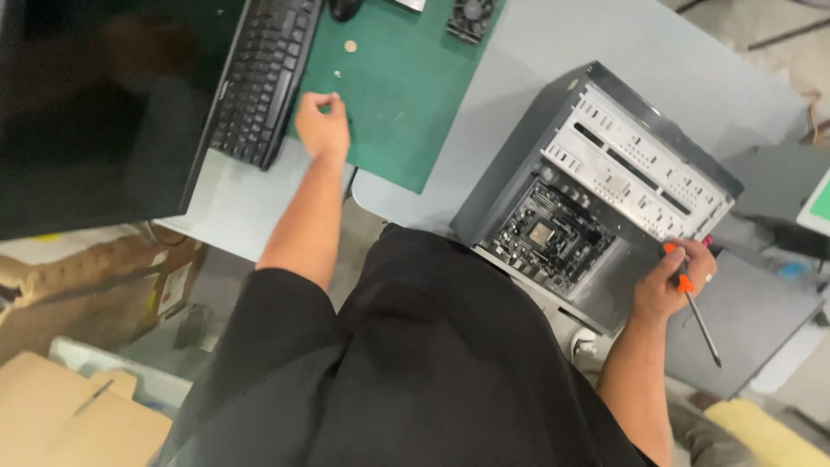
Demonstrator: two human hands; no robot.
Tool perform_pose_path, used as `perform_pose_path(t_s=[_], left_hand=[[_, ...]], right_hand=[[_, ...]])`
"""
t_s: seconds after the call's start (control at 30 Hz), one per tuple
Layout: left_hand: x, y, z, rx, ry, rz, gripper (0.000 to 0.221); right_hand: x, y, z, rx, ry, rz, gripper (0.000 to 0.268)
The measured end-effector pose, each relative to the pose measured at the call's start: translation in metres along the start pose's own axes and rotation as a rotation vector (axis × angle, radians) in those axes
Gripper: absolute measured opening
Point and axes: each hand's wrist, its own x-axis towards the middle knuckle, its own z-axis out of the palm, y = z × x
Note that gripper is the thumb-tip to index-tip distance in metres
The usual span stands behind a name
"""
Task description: The person is disassembling a computer by removing the motherboard and power supply unit using a screwdriver.
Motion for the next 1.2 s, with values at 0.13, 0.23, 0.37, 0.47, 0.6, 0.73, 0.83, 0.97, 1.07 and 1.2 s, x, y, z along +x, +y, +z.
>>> perform_pose_path(t_s=[0.13, 0.23, 0.37, 0.47, 0.6, 0.73, 0.83, 0.97, 1.07, 1.2], left_hand=[[-0.025, 0.065, -0.043, -0.116, -0.148, -0.268, 0.004], [-0.031, 0.08, -0.057, -0.126, -0.296, -0.304, 0.019], [-0.025, 0.058, -0.057, -0.051, -0.34, -0.278, 0.02], [-0.031, 0.021, -0.053, 0.064, -0.34, -0.364, 0.022], [-0.044, 0.003, -0.053, 0.062, -0.284, -0.498, 0.021], [-0.039, -0.012, -0.037, 0.103, -0.235, -0.341, 0.009], [-0.029, -0.009, -0.028, 0.149, -0.176, -0.104, 0.014], [-0.03, -0.008, -0.023, 0.29, -0.173, 0.219, 0.004], [-0.033, -0.002, -0.024, 0.266, -0.196, 0.279, 0.002], [-0.037, 0.009, -0.032, 0.209, -0.178, 0.352, 0.023]], right_hand=[[-0.007, 0.009, 0.001, 0.03, 0.034, 0.01, 0.027], [-0.01, 0.014, 0.0, 0.034, 0.031, 0.036, 0.025], [-0.01, 0.013, -0.002, 0.043, 0.029, 0.082, 0.025], [-0.012, 0.014, -0.004, 0.05, 0.034, 0.091, 0.025], [-0.01, 0.014, -0.005, 0.054, 0.039, 0.04, 0.029], [-0.009, 0.017, -0.004, 0.082, 0.056, 0.033, 0.029], [-0.004, 0.013, -0.004, 0.075, 0.051, 0.037, 0.029], [0.0, 0.0, -0.013, 0.09, 0.027, -0.102, 0.03], [-0.005, -0.004, -0.02, 0.153, -0.079, -0.059, 0.03], [-0.026, 0.001, -0.024, -0.061, -0.571, 0.462, 0.026]])
